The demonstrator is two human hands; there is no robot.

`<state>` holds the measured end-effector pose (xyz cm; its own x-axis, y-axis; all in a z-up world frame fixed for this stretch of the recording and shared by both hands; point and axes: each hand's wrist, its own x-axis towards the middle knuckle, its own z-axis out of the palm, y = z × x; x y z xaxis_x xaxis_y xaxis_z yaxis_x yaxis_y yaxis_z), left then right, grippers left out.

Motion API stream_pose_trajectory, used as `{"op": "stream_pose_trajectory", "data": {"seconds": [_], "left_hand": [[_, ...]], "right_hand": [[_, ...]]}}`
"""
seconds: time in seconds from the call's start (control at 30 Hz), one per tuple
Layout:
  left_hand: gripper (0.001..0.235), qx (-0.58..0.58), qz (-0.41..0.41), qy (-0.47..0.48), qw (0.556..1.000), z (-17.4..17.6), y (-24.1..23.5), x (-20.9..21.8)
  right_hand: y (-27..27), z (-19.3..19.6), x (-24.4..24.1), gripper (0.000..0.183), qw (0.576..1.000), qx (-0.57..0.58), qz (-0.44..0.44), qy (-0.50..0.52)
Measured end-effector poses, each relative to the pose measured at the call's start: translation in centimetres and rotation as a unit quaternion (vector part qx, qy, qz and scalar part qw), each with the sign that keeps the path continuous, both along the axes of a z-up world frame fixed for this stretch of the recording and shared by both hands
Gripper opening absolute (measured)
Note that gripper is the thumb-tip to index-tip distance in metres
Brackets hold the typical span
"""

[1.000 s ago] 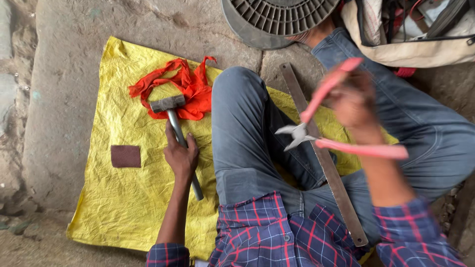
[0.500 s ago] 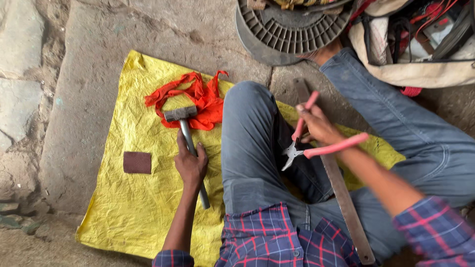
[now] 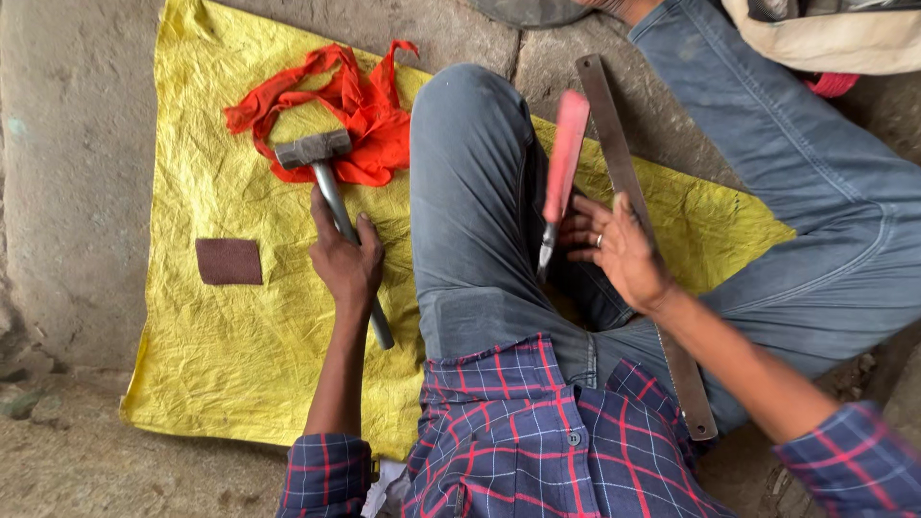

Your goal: The person sits on a yellow tarp and uses a hammer and metal rod to repeatedly strike a circular motor component. They briefly switch to pliers to adjust a part inside the component, then resume hammering. The work continues with repeated strikes and occasional repositioning of the rod.

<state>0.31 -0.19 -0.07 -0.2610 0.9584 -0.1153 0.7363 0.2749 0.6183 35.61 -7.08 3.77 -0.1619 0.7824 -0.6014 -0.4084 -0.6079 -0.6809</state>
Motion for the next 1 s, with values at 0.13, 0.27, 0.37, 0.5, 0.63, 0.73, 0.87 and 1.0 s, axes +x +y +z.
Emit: {"op": "stream_pose_trajectory", "data": {"seconds": [0.13,0.27,0.37,0.5,0.63,0.73,0.87,1.0], "left_hand": [[0.073,0.012,0.005,0.021,1.000,-0.2,0.1,-0.2],[0.072,-0.011,0.008,0.010,1.000,-1.0,-0.1,-0.4],[0.073,0.002,0.010,0.028,1.000,-1.3,-0.3,-0.6],[0.067,0.003,0.012,-0.033,0.999,-1.1,0.4,-0.9],[0.065,-0.039,0.034,-0.197,0.979,1.1,0.7,-0.6],[0.066,-0.023,-0.004,-0.142,0.990,4.9,1.0,1.2],[0.065,0.087,-0.106,-0.269,0.953,10.6,2.5,5.2],[0.058,0.094,-0.188,-0.351,0.912,14.3,6.2,9.6]], "right_hand": [[0.9,-1.7,-2.6,0.067,0.963,0.087,0.061,-0.248],[3.4,-3.9,-2.5,0.061,0.843,0.088,0.157,-0.506],[3.8,-3.6,-2.0,0.052,0.840,0.122,0.144,-0.509],[4.1,-2.2,-2.3,0.040,0.958,-0.001,0.036,-0.285],[4.6,0.9,-1.7,0.036,0.991,0.049,-0.063,-0.106],[6.2,4.1,-1.6,0.034,0.978,0.145,-0.057,-0.138],[11.6,5.2,-2.6,0.026,0.959,0.216,-0.093,-0.160],[16.3,4.2,-4.3,0.031,0.970,0.188,-0.130,-0.079]]}}
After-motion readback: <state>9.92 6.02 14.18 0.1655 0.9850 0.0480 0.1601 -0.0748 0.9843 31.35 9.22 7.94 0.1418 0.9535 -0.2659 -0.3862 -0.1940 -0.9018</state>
